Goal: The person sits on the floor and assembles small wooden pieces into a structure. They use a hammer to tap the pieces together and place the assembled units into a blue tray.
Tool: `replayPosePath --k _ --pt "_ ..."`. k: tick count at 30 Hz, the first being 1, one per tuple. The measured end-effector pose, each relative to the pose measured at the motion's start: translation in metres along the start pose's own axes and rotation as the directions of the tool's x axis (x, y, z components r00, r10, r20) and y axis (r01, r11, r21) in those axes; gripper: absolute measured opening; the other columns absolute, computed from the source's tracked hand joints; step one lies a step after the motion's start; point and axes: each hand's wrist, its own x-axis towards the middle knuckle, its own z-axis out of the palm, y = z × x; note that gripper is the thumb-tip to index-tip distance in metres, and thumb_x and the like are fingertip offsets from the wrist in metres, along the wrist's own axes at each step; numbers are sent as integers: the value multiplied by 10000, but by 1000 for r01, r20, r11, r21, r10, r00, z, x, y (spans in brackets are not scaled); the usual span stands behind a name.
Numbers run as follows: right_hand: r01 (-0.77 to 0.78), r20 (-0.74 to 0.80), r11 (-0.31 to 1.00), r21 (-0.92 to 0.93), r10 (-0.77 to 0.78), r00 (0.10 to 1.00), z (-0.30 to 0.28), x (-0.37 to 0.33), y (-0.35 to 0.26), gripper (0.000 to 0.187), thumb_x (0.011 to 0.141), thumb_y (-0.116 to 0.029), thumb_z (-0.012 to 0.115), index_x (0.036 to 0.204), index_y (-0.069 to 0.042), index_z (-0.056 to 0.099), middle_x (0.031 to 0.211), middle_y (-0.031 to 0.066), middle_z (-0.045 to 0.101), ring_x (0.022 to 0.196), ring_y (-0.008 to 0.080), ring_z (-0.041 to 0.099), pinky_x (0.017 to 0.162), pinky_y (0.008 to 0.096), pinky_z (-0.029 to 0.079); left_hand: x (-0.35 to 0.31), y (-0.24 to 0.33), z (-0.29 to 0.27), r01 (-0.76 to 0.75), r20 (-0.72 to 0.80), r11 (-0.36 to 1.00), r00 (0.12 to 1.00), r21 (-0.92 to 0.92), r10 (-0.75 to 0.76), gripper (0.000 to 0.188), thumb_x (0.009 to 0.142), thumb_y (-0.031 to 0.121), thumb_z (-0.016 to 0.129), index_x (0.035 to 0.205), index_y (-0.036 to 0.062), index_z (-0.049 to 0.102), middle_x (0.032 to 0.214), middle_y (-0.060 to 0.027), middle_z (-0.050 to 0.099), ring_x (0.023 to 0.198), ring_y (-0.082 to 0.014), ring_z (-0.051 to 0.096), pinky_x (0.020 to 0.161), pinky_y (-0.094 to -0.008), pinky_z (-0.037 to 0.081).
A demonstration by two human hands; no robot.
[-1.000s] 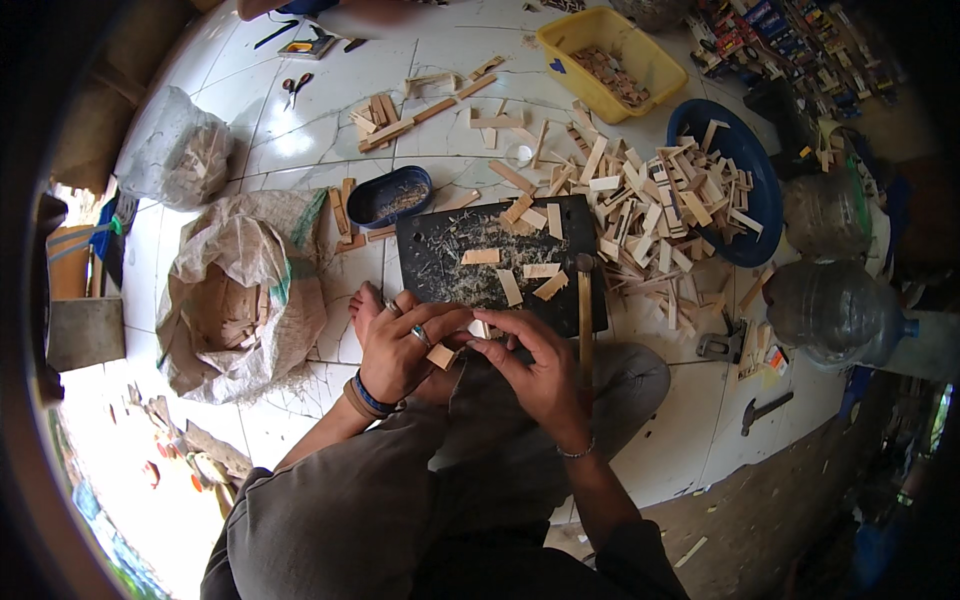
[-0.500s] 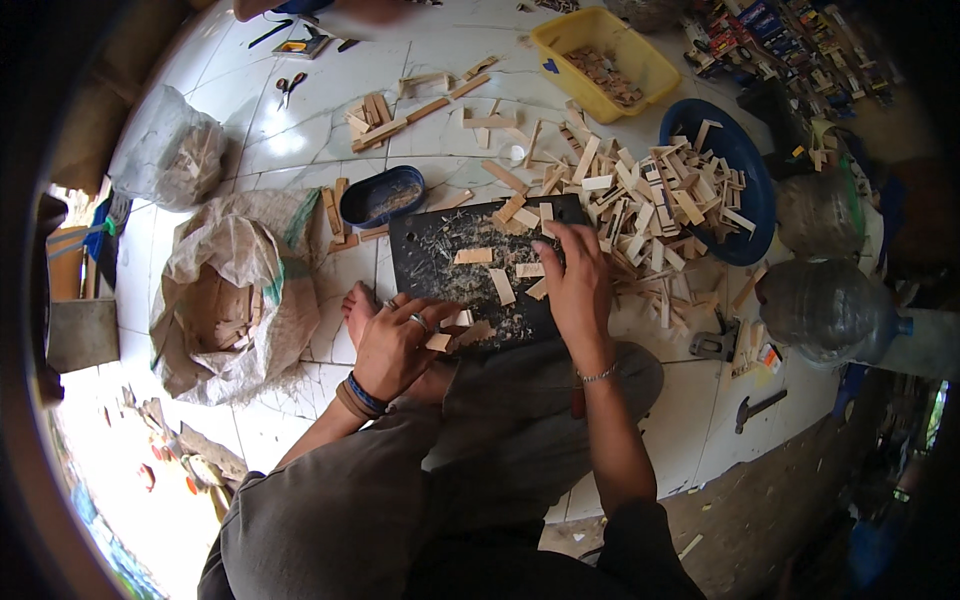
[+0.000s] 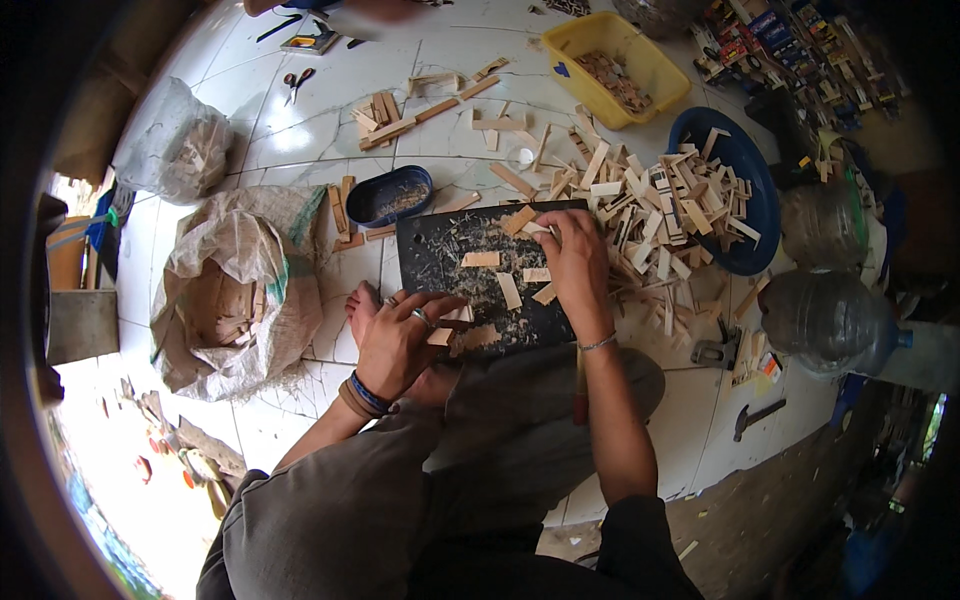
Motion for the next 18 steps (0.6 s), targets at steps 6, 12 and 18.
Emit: replayPosePath --k 6,12,18 --pt "-1 -9 996 93 1 1000 -7 0 3 143 889 -95 772 982 -44 676 1051 132 687 1012 358 668 868 441 528 -1 1 1 56 44 998 998 -21 -55 579 742 100 789 1302 173 662 1115 -47 704 989 -296 659 895 -435 490" --pt "-291 18 947 139 292 956 -26 -10 -7 154 942 -129 750 1032 -26 680 1044 124 723 985 286 696 866 373 529 -1 1 2 37 6 999 999 -27 -37 564 746 102 805 1292 176 681 1081 -39 718 992 -287 663 875 -430 489" --pt "-378 116 716 586 388 914 -37 -32 -36 197 973 -100 746 1139 -8 694 1083 82 747 977 155 698 852 299 546 2 0 0 89 -11 992 996 -86 -90 505 762 106 807 1257 168 721 1085 -80 751 934 -317 693 836 -415 559"
